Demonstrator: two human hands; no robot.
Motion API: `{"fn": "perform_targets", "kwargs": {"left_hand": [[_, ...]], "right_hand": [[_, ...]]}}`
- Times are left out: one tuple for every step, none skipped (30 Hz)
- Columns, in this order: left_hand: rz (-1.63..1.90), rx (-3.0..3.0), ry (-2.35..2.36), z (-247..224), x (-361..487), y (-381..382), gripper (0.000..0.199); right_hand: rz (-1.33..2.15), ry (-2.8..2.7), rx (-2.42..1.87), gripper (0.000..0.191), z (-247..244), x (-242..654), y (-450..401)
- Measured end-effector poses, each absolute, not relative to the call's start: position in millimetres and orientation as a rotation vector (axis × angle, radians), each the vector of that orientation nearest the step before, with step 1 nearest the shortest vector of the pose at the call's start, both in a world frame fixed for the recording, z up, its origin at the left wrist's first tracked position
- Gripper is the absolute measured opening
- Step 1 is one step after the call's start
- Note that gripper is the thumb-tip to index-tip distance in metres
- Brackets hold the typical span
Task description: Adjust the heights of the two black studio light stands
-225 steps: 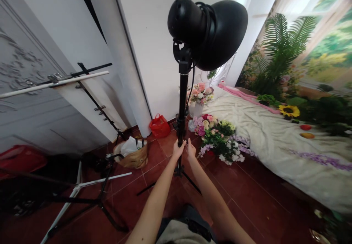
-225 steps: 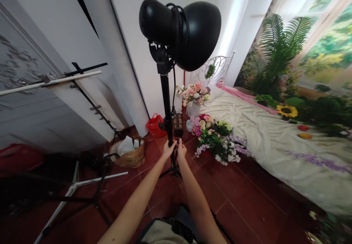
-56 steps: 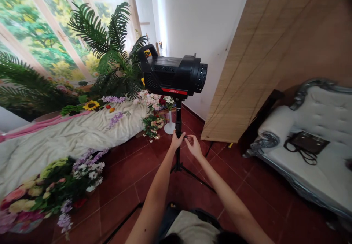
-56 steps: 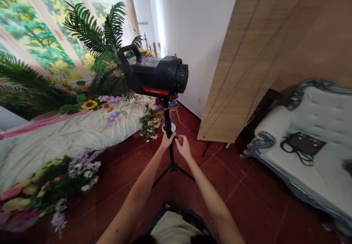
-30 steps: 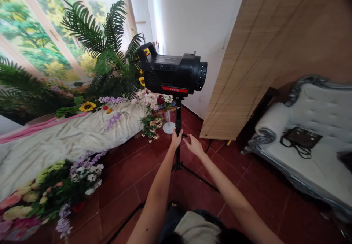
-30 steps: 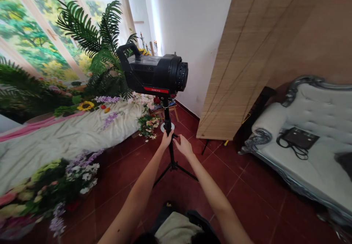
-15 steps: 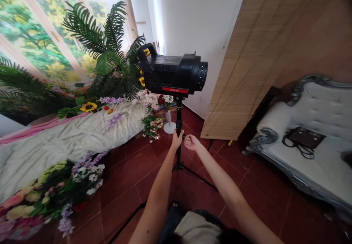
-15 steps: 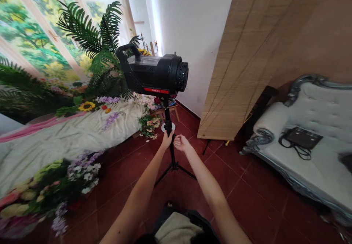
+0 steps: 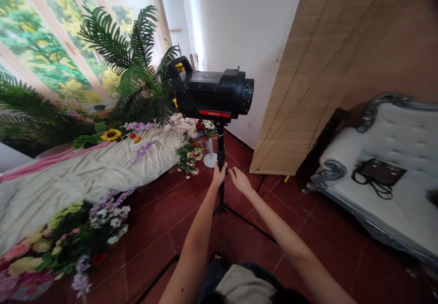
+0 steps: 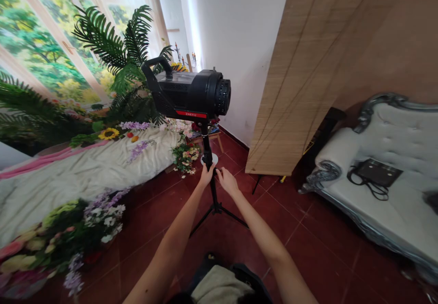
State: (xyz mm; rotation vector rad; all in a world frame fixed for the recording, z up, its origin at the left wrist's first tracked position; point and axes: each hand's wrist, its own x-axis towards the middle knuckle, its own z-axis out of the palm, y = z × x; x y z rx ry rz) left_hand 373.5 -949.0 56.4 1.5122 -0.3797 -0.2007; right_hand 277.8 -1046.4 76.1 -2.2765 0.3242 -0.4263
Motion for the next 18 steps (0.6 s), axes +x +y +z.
{"fn": "perform_targets", "kwargs": {"left_hand": [[-0.2,1.512,-0.383,55,374,-949,0.04],[-0.199,1.514,-0.386,54,374,-950,0.039],[-0.196,1.52,-0.387,53,375,-950,0.039],[-0.191,1.528,-0.385,53,375,-950,0.038],[-0.187,1.536,-0.383,52,375,-951,0.038],[-0.184,1.539,-0.382,51,376,-952,0.037],[-0.181,1.537,-0.383,50,376,-952,0.037],[-0.179,1.528,-0.384,50,376,-953,0.037],[-0.177,1.517,-0.384,49,376,-953,0.037],[-0.174,1.507,-0.383,48,376,-954,0.038],[-0.169,1.501,-0.381,48,377,-954,0.038],[-0.161,1.502,-0.378,48,376,-954,0.038],[-0.152,1.509,-0.378,48,376,-955,0.039],[-0.143,1.521,-0.379,50,375,-955,0.04],[-0.132,1.537,-0.38,52,374,-955,0.041],[-0.117,1.558,-0.377,54,371,-955,0.042],[-0.098,1.584,-0.372,58,367,-956,0.043],[-0.081,1.613,-0.365,61,363,-957,0.043]], "right_hand": [[-0.46,0.3,-2.349,0.037,75,279,-1049],[-0.495,0.277,-2.401,0.038,73,281,-1050],[-0.523,0.249,-2.426,0.039,71,283,-1052],[-0.539,0.223,-2.423,0.041,69,286,-1052],[-0.545,0.208,-2.391,0.044,66,289,-1052],[-0.545,0.203,-2.337,0.046,64,292,-1052],[-0.543,0.208,-2.27,0.048,61,294,-1051],[-0.539,0.215,-2.203,0.049,59,296,-1051],[-0.536,0.22,-2.142,0.05,58,298,-1050],[-0.533,0.219,-2.093,0.051,56,298,-1050],[-0.528,0.209,-2.059,0.052,56,299,-1051],[-0.518,0.195,-2.039,0.052,55,299,-1052],[-0.507,0.182,-2.03,0.052,55,300,-1054],[-0.491,0.169,-2.028,0.052,54,300,-1057],[-0.473,0.156,-2.03,0.051,54,300,-1059],[-0.452,0.142,-2.035,0.05,54,301,-1062],[-0.43,0.129,-2.041,0.049,54,300,-1064],[-0.408,0.117,-2.044,0.048,54,300,-1066]]}}
